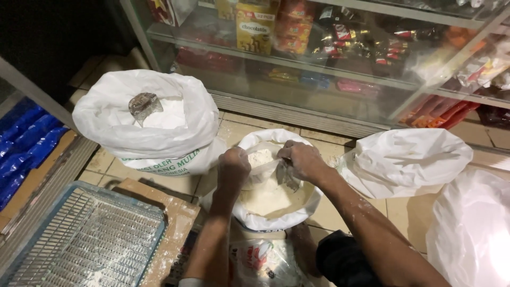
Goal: Scooping powder from a large sack into a small plastic bag and weighing it on a digital scale.
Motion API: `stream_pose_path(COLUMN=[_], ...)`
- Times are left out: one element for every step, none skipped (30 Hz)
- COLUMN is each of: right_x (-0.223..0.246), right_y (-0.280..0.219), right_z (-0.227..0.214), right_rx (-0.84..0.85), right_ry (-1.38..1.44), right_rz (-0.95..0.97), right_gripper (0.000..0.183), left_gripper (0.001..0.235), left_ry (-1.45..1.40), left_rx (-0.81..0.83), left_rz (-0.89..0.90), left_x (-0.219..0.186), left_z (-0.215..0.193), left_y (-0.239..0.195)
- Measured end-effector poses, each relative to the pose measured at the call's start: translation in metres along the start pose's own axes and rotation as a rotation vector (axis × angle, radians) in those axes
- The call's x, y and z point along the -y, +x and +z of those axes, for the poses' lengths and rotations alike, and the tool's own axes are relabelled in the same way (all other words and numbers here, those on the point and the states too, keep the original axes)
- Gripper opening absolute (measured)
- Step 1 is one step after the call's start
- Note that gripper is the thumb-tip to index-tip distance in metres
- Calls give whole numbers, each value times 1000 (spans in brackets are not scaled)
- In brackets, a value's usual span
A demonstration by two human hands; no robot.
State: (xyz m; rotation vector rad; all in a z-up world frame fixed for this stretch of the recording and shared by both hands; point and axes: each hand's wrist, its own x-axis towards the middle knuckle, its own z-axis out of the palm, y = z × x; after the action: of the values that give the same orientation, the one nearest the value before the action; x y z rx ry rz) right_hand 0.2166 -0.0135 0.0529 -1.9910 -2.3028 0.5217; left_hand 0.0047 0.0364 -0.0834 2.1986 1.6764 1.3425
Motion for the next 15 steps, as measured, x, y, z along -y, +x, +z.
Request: stream_pose_path(right_x=[-4,-7,-6,-5,-4,-8,-11,-15,-14,-12,-11,-6,-2,3,2], right_y=[3,3,-2,-5,-9,-8,-7,-7,-6,-4,-2,-5,-8,-11,-12], right_z=[2,6,3,-3,-8,-5,-2,2,6,10,13,11,8,6,7], right_rx=[-10,-19,-21,-4,13,10,15,21,21,66,111,112,98,84,85], right_ry=[14,31,37,68,99,101,132,164,166,112,58,61,25,-9,-6], right_rz=[-6,-9,-6,-20,-35,-32,-8,16,20,10,0,-1,-31,-61,-61], right_gripper=[25,20,20,20,20,20,26,33,33,32,31,31,24,19,19], left_gripper=[13,12,12,16,20,20,21,22,22,22,21,21,22,23,23], left_ry=[79,157,159,300,442,440,478,516,515,538,560,562,549,535,537], left_rx=[-30,-55,-51,-83,-115,-114,-136,-155,-153,-181,-209,-208,-179,-149,-147], left_rz=[55,112,117,201,284,287,306,323,326,348,369,370,340,311,312], left_x=[2,5,9,14,19,18,17,16,13,10,7,7,6,6,6], left_z=[1,2,4,7,10,10,10,10,7,5,3,4,5,6,4], left_y=[0,-2,-3,-2,-2,-1,1,1,1,3,4,3,1,-1,-2])
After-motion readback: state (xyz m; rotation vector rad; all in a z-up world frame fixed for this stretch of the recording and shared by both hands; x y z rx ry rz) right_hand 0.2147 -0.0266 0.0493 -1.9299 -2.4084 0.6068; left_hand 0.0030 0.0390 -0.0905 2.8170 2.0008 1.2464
